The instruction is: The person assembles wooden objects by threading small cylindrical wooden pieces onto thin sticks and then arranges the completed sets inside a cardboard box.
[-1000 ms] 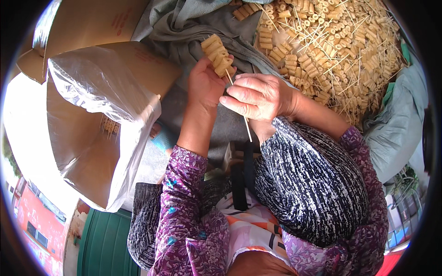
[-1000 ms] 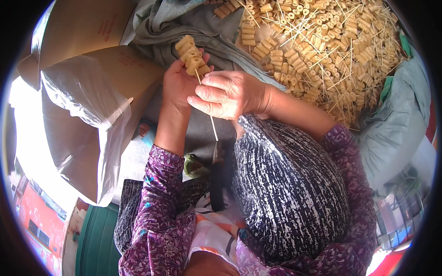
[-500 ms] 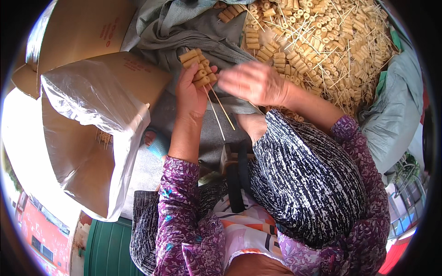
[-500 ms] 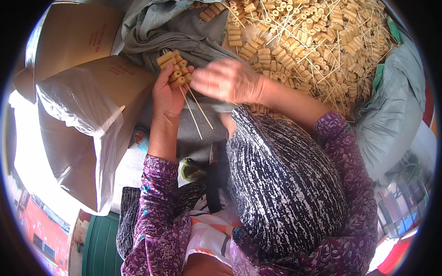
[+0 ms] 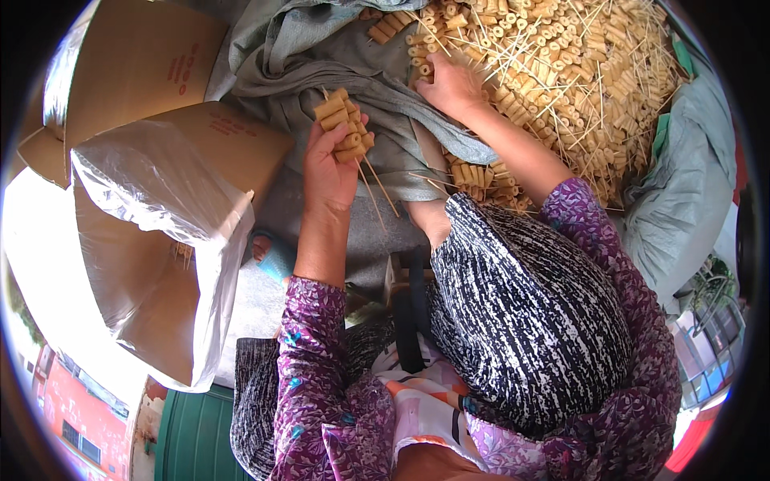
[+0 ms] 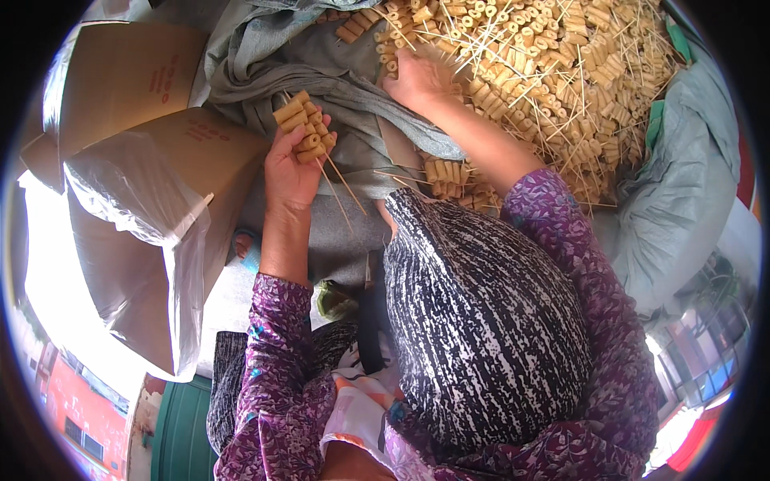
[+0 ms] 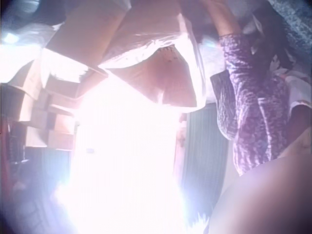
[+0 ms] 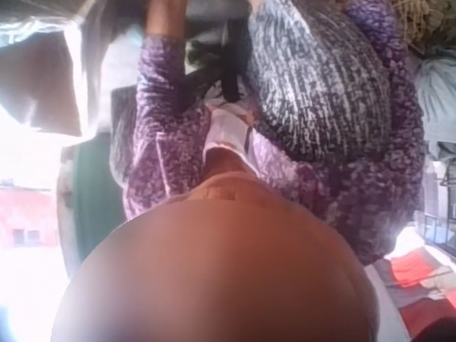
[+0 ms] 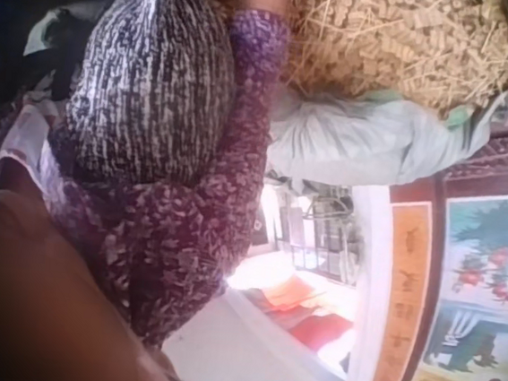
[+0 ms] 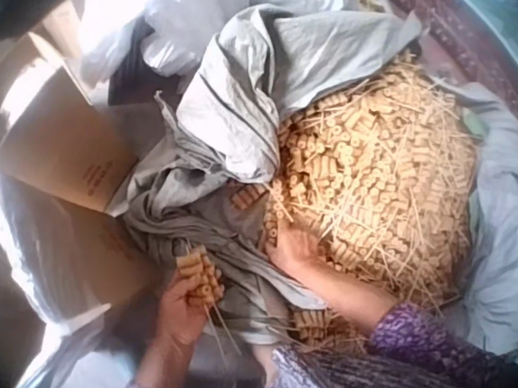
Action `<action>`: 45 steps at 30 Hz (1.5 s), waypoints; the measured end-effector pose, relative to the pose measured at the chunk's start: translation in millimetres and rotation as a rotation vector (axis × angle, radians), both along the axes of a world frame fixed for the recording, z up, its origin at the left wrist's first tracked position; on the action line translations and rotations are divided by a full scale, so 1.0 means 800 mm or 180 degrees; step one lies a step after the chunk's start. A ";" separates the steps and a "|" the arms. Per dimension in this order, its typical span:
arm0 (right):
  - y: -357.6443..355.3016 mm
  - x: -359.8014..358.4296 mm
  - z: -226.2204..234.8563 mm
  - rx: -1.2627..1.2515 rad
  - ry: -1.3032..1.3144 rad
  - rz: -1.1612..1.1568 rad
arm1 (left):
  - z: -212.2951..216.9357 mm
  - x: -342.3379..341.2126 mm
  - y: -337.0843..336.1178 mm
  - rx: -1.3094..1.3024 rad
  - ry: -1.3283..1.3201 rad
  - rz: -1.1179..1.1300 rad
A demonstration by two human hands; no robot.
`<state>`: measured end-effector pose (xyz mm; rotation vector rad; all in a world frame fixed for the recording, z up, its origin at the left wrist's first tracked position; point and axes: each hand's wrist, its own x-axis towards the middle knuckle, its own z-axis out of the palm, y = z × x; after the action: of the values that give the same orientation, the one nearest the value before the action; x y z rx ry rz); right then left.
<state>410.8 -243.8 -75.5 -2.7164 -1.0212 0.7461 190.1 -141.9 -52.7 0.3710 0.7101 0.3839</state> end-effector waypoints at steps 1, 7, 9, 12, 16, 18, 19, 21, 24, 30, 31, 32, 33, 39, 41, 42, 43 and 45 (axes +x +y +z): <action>-0.006 -0.007 -0.001 0.0503 0.0199 -0.0070 | 0.000 0.000 0.001 -0.0012 -0.0023 0.0006; -0.017 -0.044 0.039 0.1667 0.0518 0.0300 | 0.002 -0.005 0.007 0.0307 -0.0003 0.0303; -0.004 -0.056 0.075 0.1861 0.0205 0.0648 | 0.008 -0.002 0.010 0.0450 0.0015 0.0363; 0.022 -0.065 0.106 0.2233 -0.0503 0.1392 | 0.023 0.006 0.018 0.0552 -0.0037 0.0527; 0.026 -0.091 0.115 0.1890 -0.0397 0.1657 | 0.036 0.014 0.032 0.0595 -0.0083 0.0822; 0.018 -0.100 0.109 0.1763 -0.0283 0.1710 | 0.037 0.014 0.035 0.0792 0.0144 0.0821; 0.015 -0.102 0.106 0.1789 -0.0338 0.1743 | 0.034 0.014 0.038 0.0919 0.0338 0.0737; 0.010 -0.106 0.102 0.1840 -0.0453 0.1802 | 0.032 0.012 0.039 0.1038 0.0517 0.0713; 0.008 -0.107 0.106 0.1826 -0.0392 0.1719 | 0.031 0.011 0.032 0.0911 0.0371 0.0740; 0.008 -0.108 0.111 0.1939 -0.0254 0.1485 | 0.050 0.015 0.029 0.0634 -0.0001 0.0673; 0.008 -0.109 0.110 0.1921 -0.0241 0.1487 | 0.047 0.015 0.026 0.0716 0.0079 0.0657; 0.008 -0.110 0.110 0.1902 -0.0229 0.1488 | 0.041 0.014 0.023 0.0796 0.0158 0.0640; 0.007 -0.111 0.110 0.1880 -0.0220 0.1487 | 0.037 0.014 0.020 0.0875 0.0235 0.0621; 0.005 -0.111 0.113 0.1773 -0.0261 0.1534 | 0.044 0.016 0.015 0.0904 0.0261 0.0608; 0.009 -0.112 0.114 0.1659 -0.0169 0.1404 | 0.036 0.010 0.017 0.0809 0.0079 0.0711; 0.012 -0.112 0.114 0.1603 -0.0121 0.1343 | 0.032 0.007 0.020 0.0763 -0.0010 0.0765; 0.010 -0.111 0.111 0.1594 0.0014 0.1156 | 0.033 0.007 0.023 0.0567 -0.0039 0.0840; 0.006 -0.108 0.103 0.1581 0.0284 0.0779 | 0.037 0.007 0.029 0.0176 -0.0090 0.0987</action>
<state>324.6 -238.8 6.6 -2.1467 -1.3258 0.5478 195.3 -118.6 -22.9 0.3070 0.7321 0.7019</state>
